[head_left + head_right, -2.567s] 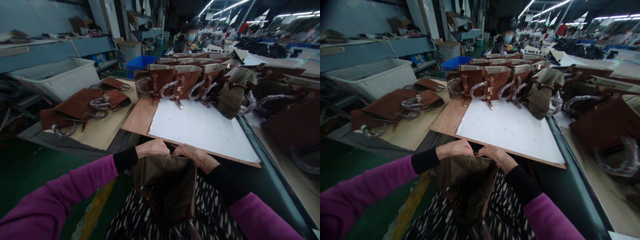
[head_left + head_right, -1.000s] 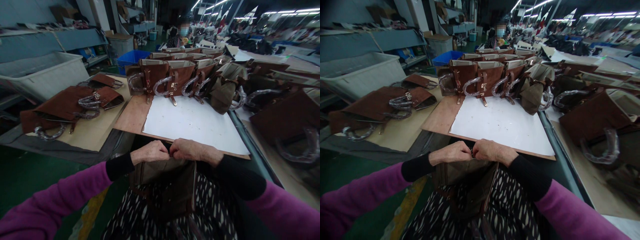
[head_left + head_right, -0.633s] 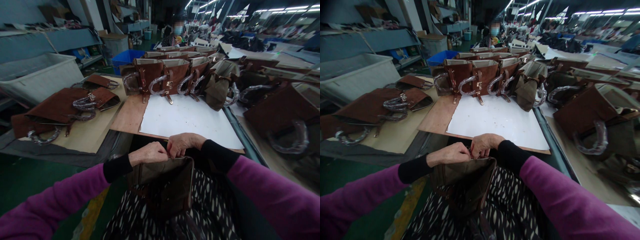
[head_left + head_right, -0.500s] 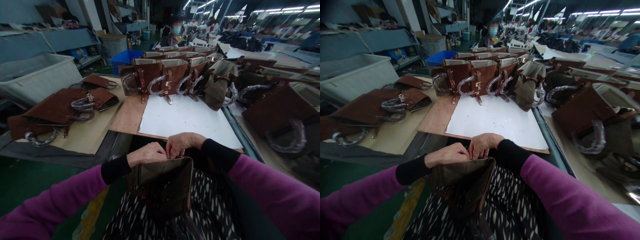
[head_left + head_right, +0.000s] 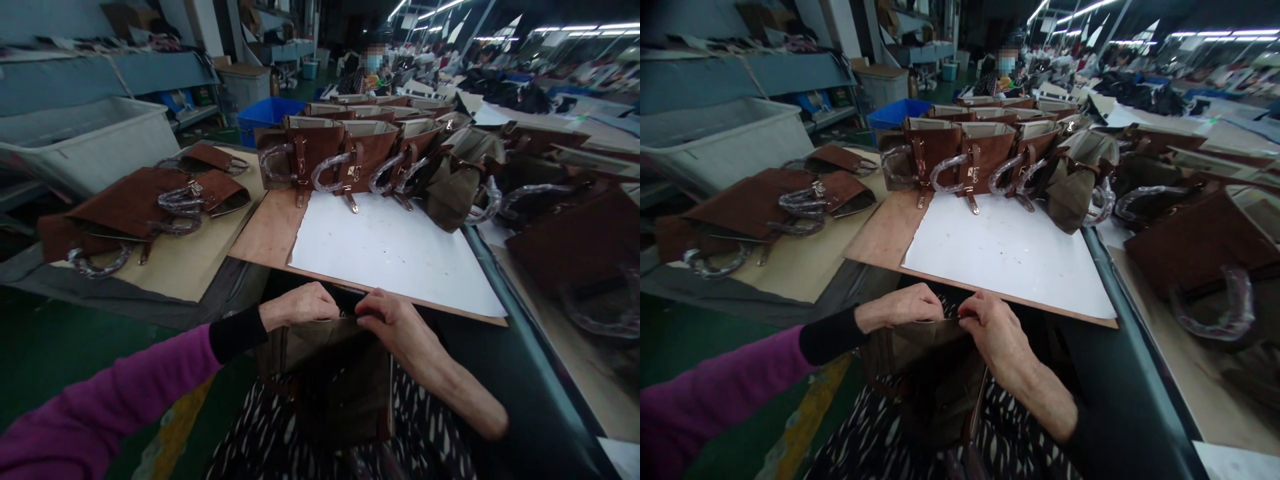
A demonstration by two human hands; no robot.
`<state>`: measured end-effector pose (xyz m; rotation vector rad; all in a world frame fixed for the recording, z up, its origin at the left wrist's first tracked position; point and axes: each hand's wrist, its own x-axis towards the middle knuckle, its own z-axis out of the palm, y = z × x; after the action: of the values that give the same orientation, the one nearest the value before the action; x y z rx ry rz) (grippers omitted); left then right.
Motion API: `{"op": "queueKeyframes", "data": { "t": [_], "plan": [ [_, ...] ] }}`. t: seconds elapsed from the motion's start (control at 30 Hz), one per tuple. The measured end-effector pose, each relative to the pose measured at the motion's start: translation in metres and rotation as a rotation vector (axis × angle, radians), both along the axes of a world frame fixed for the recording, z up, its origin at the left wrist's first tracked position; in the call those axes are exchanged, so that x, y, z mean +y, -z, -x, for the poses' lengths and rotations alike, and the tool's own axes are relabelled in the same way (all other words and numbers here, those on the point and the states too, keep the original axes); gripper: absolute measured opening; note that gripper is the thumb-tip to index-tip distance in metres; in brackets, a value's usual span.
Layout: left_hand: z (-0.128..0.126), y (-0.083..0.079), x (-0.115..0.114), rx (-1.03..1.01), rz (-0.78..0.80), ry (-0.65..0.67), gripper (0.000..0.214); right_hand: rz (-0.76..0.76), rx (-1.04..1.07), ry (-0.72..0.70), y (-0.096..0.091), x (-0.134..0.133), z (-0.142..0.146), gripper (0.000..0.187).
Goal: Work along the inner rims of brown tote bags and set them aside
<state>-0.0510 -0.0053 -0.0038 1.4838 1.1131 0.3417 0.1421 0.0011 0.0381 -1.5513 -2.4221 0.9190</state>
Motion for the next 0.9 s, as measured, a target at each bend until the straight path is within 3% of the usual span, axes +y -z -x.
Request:
{"op": "queueKeyframes", "data": {
  "t": [0.13, 0.27, 0.9],
  "plan": [
    [-0.004, 0.002, 0.002, 0.036, -0.018, -0.003, 0.022, -0.008, 0.072, 0.077, 0.014, -0.018, -0.006, 0.018],
    [-0.006, 0.005, 0.003, 0.064, -0.035, -0.005, 0.023, -0.006, 0.144, 0.087, 0.020, -0.019, -0.010, 0.019],
    [-0.009, 0.003, 0.009, 0.137, -0.113, -0.002, 0.021, -0.203, -0.070, -0.154, 0.031, -0.004, -0.004, 0.017]
  ]
}}
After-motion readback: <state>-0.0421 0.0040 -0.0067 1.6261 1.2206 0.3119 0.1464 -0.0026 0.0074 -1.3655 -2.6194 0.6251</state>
